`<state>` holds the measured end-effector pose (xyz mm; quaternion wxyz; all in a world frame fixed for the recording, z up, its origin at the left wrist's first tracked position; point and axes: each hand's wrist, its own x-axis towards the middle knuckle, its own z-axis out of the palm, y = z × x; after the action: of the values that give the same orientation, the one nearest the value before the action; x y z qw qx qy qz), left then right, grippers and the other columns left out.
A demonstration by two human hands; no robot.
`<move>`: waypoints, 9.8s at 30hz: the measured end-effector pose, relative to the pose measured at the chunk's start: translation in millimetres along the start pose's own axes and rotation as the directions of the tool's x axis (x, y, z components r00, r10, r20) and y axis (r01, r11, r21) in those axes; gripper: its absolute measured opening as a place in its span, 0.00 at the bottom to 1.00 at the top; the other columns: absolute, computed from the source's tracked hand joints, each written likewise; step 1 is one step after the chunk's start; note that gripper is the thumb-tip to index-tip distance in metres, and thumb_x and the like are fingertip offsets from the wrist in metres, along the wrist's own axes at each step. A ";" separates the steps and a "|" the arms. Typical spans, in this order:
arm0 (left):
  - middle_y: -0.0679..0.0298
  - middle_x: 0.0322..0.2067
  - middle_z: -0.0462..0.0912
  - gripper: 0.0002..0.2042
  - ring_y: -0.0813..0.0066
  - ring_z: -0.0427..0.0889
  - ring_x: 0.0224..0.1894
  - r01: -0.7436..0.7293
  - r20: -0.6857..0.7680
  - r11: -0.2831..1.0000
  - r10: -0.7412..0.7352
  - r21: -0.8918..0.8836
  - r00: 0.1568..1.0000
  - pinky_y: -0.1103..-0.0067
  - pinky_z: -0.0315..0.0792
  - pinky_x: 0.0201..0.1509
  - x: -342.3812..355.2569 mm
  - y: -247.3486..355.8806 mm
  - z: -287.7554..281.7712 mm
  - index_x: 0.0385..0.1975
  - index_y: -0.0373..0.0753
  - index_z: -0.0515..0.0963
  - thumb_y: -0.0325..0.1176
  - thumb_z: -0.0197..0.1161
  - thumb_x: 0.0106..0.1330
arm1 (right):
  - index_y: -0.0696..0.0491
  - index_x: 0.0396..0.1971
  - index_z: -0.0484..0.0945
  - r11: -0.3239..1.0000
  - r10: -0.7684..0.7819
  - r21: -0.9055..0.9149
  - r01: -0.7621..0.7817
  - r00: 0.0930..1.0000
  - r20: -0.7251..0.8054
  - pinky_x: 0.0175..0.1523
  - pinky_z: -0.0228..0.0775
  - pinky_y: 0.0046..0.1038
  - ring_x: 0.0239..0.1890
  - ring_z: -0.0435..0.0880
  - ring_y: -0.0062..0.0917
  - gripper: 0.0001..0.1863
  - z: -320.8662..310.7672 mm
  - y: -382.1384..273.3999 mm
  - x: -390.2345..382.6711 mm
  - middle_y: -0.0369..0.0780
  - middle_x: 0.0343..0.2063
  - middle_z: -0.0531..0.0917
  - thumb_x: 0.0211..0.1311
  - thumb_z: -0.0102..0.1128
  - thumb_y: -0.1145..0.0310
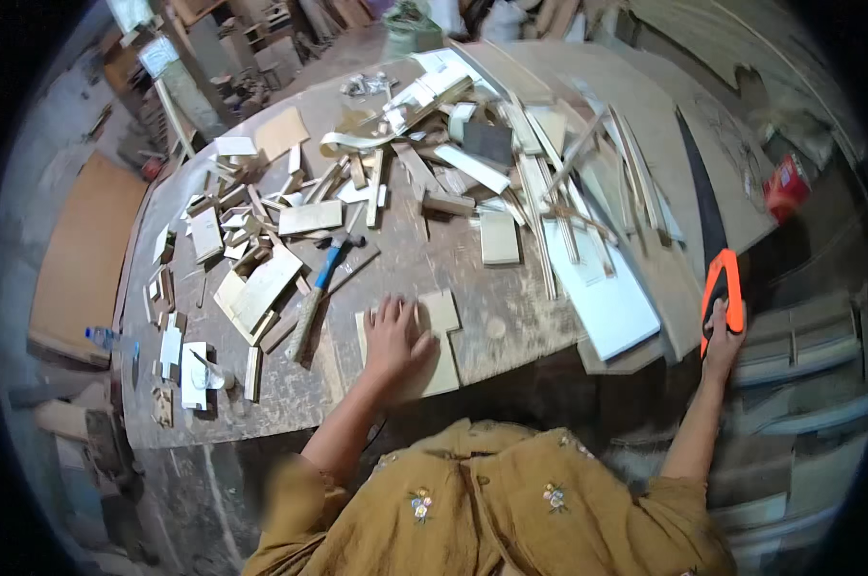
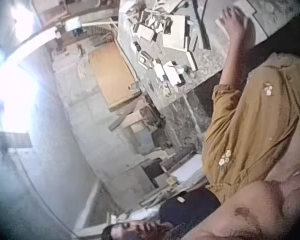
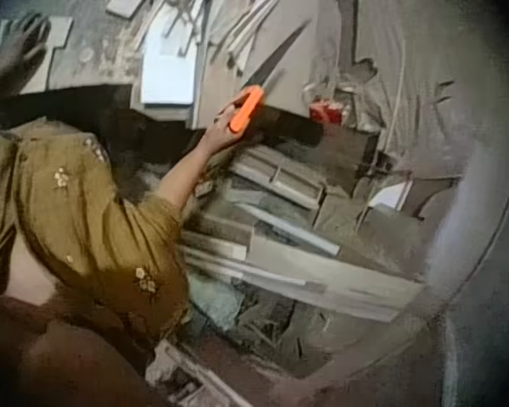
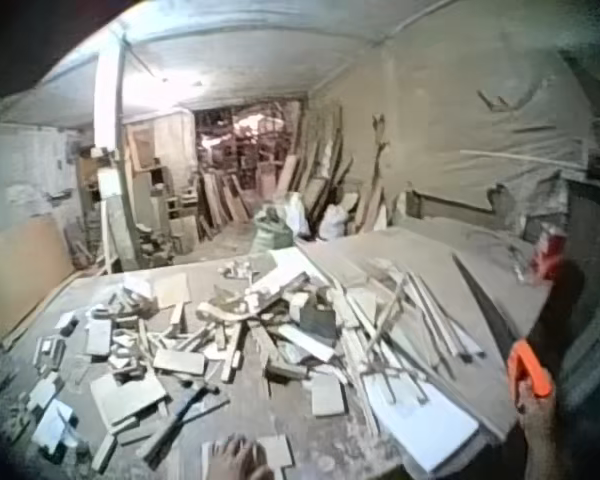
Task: The person uses a hand saw to cut a small rectangular piece of light-colored wood on a workbench. They hold the wood steady with their left hand while sawing with their right hand. The workspace is cluttered with various wood scraps and tools.
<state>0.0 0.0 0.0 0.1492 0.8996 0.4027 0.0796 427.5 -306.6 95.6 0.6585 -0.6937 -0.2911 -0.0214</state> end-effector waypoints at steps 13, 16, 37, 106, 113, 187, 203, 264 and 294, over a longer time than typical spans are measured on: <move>0.47 0.55 0.67 0.30 0.50 0.61 0.62 -0.176 -0.198 0.984 0.168 -0.024 0.966 0.51 0.47 0.66 0.5 -10.4 15.2 0.57 0.33 0.65 0.47 0.55 0.59 | 0.55 0.23 0.71 0.927 0.254 0.242 -0.288 0.954 0.160 0.29 0.63 0.22 0.21 0.71 0.18 0.11 52.9 -107.6 -351.1 0.34 0.18 0.72 0.58 0.58 0.65; 0.48 0.54 0.68 0.30 0.51 0.62 0.61 -0.215 -0.174 0.975 0.202 -0.058 0.964 0.52 0.48 0.67 -5.6 -8.0 14.2 0.58 0.34 0.65 0.47 0.55 0.59 | 0.55 0.23 0.71 0.942 0.332 -0.017 -0.335 0.926 0.177 0.28 0.61 0.22 0.22 0.70 0.16 0.10 63.6 -119.6 -400.4 0.32 0.18 0.70 0.56 0.62 0.68; 0.52 0.62 0.62 0.33 0.52 0.53 0.68 -0.140 -0.167 0.987 0.152 0.079 0.974 0.50 0.44 0.68 -31.7 -0.2 27.0 0.60 0.34 0.62 0.50 0.53 0.60 | 0.54 0.25 0.70 0.958 0.276 -0.018 -0.287 0.901 0.335 0.27 0.60 0.23 0.21 0.66 0.15 0.10 84.3 -126.3 -447.8 0.33 0.17 0.68 0.59 0.63 0.69; 0.51 0.57 0.68 0.26 0.55 0.62 0.63 -0.095 -0.240 0.994 0.081 -0.047 0.967 0.52 0.47 0.68 -27.9 4.8 25.5 0.55 0.41 0.70 0.44 0.60 0.57 | 0.57 0.17 0.72 0.945 0.324 -0.095 -0.314 0.852 0.411 0.22 0.58 0.29 0.14 0.66 0.22 0.14 120.4 -143.6 -431.5 0.35 0.11 0.68 0.56 0.65 0.69; 0.55 0.53 0.69 0.26 0.56 0.62 0.61 -0.074 -0.215 0.997 0.065 -0.038 0.975 0.55 0.47 0.68 -29.1 9.0 21.5 0.56 0.43 0.69 0.43 0.59 0.57 | 0.57 0.18 0.71 0.963 0.269 -0.128 -0.236 0.866 0.422 0.22 0.59 0.30 0.14 0.68 0.27 0.14 121.1 -134.3 -442.2 0.39 0.12 0.70 0.57 0.64 0.68; 0.39 0.60 0.62 0.55 0.42 0.62 0.61 -0.420 -0.055 0.898 0.417 -0.128 0.907 0.62 0.56 0.66 -22.7 -27.3 -1.1 0.62 0.28 0.60 0.55 0.72 0.31 | 0.57 0.23 0.74 0.903 0.385 0.001 -0.430 0.810 0.442 0.27 0.66 0.26 0.20 0.74 0.21 0.12 66.7 -132.7 -432.6 0.36 0.16 0.75 0.54 0.68 0.66; 0.41 0.62 0.59 0.53 0.43 0.57 0.65 -0.339 -0.026 0.930 0.339 -0.142 0.940 0.59 0.49 0.69 -15.9 -13.0 0.5 0.63 0.31 0.60 0.55 0.70 0.33 | 0.57 0.23 0.75 0.871 0.423 0.011 -0.490 0.762 0.490 0.27 0.66 0.25 0.20 0.74 0.19 0.14 75.0 -133.2 -437.9 0.37 0.16 0.75 0.55 0.69 0.64; 0.45 0.63 0.60 0.55 0.46 0.57 0.66 -0.280 -0.018 0.950 0.280 -0.140 0.960 0.55 0.49 0.67 -17.1 -17.1 -4.3 0.65 0.41 0.60 0.58 0.69 0.29 | 0.58 0.22 0.72 0.927 0.328 -0.003 -0.376 0.803 0.499 0.22 0.57 0.26 0.16 0.64 0.17 0.12 119.9 -134.6 -408.6 0.33 0.13 0.67 0.58 0.64 0.70; 0.53 0.65 0.59 0.29 0.56 0.52 0.70 -0.139 -0.141 0.988 0.147 0.063 0.979 0.58 0.44 0.71 -18.7 13.8 33.0 0.65 0.34 0.57 0.38 0.48 0.63 | 0.59 0.18 0.73 0.975 0.221 -0.115 -0.189 0.848 0.482 0.24 0.62 0.31 0.15 0.72 0.31 0.13 150.4 -110.8 -387.3 0.42 0.13 0.72 0.56 0.65 0.69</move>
<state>6.0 -29.4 -26.9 0.0896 0.9216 0.3489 0.1448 5.1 -316.9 15.6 0.5389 -0.7238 -0.3723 0.2168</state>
